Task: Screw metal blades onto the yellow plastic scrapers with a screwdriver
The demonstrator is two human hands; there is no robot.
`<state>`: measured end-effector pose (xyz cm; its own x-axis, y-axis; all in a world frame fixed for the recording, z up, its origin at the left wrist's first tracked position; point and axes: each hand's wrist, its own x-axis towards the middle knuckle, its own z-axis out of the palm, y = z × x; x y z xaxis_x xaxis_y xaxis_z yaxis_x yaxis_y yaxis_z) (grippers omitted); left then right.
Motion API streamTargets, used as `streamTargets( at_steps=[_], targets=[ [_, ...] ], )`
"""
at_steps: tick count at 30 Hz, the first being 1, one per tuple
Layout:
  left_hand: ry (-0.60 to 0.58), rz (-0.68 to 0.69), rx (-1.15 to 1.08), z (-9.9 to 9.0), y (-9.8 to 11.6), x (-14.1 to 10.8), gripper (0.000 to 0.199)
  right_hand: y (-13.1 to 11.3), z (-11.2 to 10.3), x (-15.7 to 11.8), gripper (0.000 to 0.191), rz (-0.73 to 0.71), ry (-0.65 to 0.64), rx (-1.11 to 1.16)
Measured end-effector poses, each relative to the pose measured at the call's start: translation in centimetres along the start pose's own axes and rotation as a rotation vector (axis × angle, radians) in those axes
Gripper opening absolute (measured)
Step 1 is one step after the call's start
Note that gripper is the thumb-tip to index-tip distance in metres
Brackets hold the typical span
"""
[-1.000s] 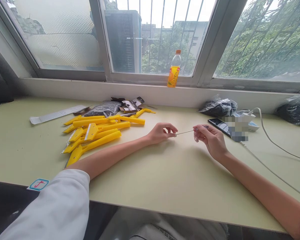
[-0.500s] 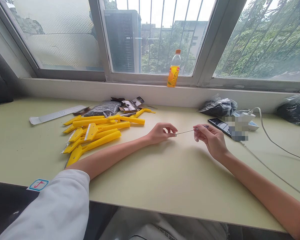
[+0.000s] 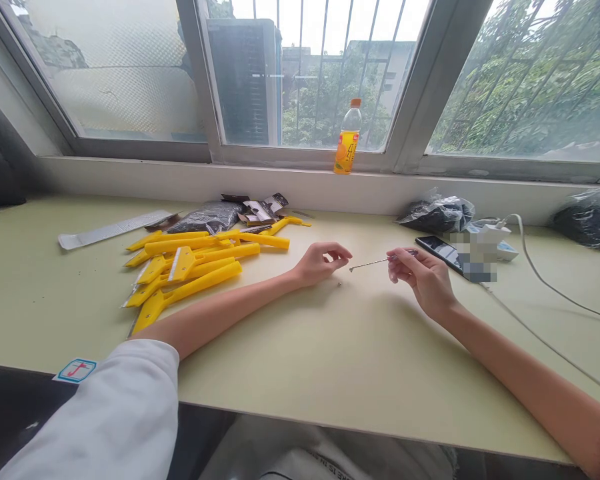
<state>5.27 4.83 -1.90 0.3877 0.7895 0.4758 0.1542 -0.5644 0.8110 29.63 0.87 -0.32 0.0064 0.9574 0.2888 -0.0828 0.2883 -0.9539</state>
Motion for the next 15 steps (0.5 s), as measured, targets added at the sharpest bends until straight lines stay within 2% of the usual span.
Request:
streamTargets(
  at_steps=[4, 15],
  targets=[
    [0.065, -0.033, 0.024, 0.03, -0.16, 0.09, 0.013, 0.00, -0.05, 0.01, 0.022, 0.002, 0.002, -0.001],
    [0.105, -0.084, 0.126, 0.06, -0.67, 0.20, 0.015, 0.06, -0.03, -0.06, 0.024, 0.029, -0.044, -0.001]
  ],
)
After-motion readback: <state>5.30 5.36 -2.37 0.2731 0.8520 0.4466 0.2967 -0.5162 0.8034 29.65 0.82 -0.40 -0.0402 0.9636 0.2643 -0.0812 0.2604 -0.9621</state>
